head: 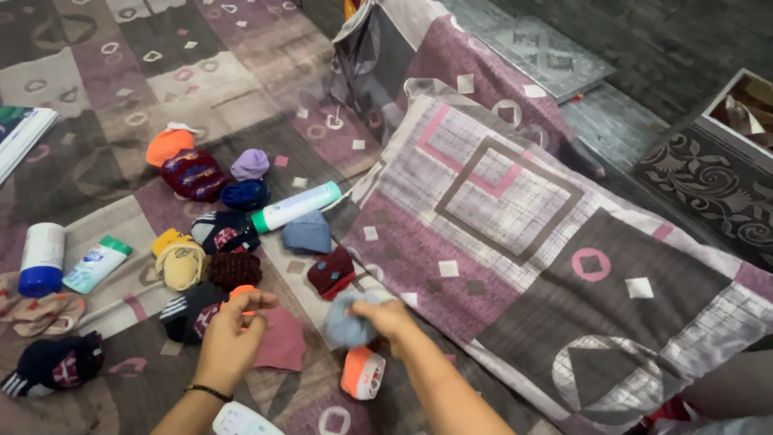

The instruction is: The person organizes various personal items like pens, socks, and toiletries from a bed into a pouch, a bag, and a cabinet.

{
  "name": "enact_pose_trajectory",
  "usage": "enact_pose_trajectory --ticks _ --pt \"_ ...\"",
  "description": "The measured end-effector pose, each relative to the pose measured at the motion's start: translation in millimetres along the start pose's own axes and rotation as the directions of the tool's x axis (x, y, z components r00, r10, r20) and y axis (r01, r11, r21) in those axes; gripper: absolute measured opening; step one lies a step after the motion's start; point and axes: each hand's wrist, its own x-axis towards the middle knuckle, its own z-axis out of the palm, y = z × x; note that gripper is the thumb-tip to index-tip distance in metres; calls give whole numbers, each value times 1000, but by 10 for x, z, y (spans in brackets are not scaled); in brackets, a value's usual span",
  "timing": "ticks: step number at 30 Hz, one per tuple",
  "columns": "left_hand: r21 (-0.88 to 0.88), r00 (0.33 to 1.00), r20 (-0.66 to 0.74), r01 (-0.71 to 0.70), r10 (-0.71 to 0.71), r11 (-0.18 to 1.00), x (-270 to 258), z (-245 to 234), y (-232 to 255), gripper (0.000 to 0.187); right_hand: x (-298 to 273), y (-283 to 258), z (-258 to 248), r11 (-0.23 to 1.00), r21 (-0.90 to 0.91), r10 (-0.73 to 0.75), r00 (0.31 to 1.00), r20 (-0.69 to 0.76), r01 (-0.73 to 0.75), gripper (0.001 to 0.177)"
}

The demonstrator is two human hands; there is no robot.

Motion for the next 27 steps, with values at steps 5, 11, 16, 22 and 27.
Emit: enact_pose_trajectory --ticks 5,11,16,22,27 --pt "-30 1000 -19 19 -20 999 5 -5 -113 34 -320 493 68 619 -781 44 989 145 87 77" --pt "5 998 -20 62 -62 998 -143 39 116 33 -574 775 117 675 -726 -114 991 74 132 91" --pt "-13 999 41 3 -2 1000 -131 181 223 32 -763 300 -202 767 -591 -380 919 -104 250 80" --pt "-228 976 177 -82 124 970 -202 802 528 27 -1654 -347 -916 847 -27 -532 846 -40 531 28" --pt "-134 952 281 -89 124 987 -473 1419 1175 26 -2096 -411 -1603 773 -152 -634 744 -210 616 29"
